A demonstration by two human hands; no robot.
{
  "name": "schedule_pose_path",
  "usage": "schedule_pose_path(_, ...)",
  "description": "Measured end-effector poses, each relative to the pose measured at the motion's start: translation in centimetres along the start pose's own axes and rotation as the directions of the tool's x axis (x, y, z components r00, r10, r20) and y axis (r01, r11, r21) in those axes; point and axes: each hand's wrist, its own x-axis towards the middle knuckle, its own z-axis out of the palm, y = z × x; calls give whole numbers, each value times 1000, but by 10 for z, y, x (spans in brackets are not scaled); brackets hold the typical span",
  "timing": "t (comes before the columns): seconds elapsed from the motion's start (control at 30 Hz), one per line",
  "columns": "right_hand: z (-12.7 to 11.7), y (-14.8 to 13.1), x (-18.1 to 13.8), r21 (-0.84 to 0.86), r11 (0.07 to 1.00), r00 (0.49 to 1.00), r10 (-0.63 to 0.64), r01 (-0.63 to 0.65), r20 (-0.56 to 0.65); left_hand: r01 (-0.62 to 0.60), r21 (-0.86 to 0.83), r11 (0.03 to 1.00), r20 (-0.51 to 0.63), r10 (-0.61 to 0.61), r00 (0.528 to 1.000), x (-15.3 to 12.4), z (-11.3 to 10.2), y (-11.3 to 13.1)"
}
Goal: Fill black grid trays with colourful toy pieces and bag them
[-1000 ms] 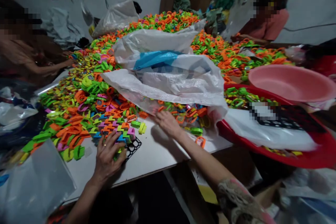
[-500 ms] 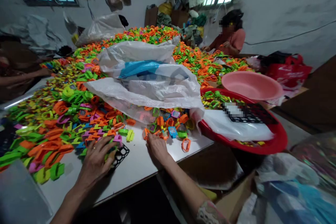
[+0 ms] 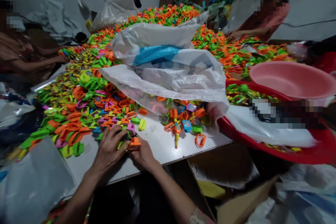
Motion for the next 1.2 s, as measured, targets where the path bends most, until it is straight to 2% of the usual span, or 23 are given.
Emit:
schedule_pose_path(0.1,-3,-4,5,-244,963,990,-90,113,105,-45,-1,999,-9,45,999,-3,3,-1)
schedule_pose_path(0.23,9,-12,14,-554,814,970,-46,175,239,-74,56,996,0,74,997,-2,5,-4)
schedule_pose_path(0.33,5,-19,13,-609,771,962,-19,187,272,-91,94,991,-7,92,996,0,5,-8)
schedule_pose_path(0.4,-17,-29,7,-580,793,958,-17,187,287,-104,87,991,-20,106,994,0,5,-10)
schedule_pose_path(0.47,-54,-42,2,-622,776,977,40,102,210,-102,74,992,-38,105,994,0,6,-11)
schedule_pose_path(0.5,-76,-49,3,-693,721,991,94,-2,95,-99,71,993,-42,102,994,0,6,-11)
schedule_pose_path(0.57,-116,-62,9,-832,508,971,187,-224,-147,-87,75,993,-43,90,995,0,6,-9)
schedule_pose_path(0.6,-132,-67,15,-864,408,950,216,-297,-225,-77,78,994,-36,80,996,0,5,-8)
schedule_pose_path(0.63,-145,-70,21,-881,328,931,246,-341,-269,-66,77,995,-21,68,997,0,3,-6)
schedule_pose_path(0.7,-161,-71,29,-898,257,912,305,-357,-275,-50,66,997,1,50,999,3,-3,-3)
schedule_pose_path(0.77,-163,-68,32,-884,282,899,346,-373,-269,-44,63,997,4,44,999,9,-11,0)
schedule_pose_path(0.8,-160,-65,30,-857,338,898,345,-389,-272,-49,68,997,12,49,999,14,-14,0)
schedule_pose_path(0.87,-147,-59,22,-732,561,919,297,-388,-259,-77,79,994,77,71,994,24,-17,0)
schedule_pose_path(0.93,-122,-52,11,-486,830,959,198,-274,-202,-116,67,991,199,101,975,34,-14,-3)
schedule_pose_path(0.97,-107,-47,6,-343,919,976,147,-195,-161,-130,54,990,257,112,960,37,-10,-5)
schedule_pose_path(1.0,-91,-42,1,-207,968,986,119,-142,-119,-137,40,990,296,120,948,38,-7,-7)
schedule_pose_path(1.1,-48,-25,-5,81,984,985,165,-161,-45,-145,15,989,314,133,940,35,1,-11)
schedule_pose_path(1.2,-29,-15,-1,197,972,988,145,-131,-56,-162,-6,987,310,156,938,30,3,-14)
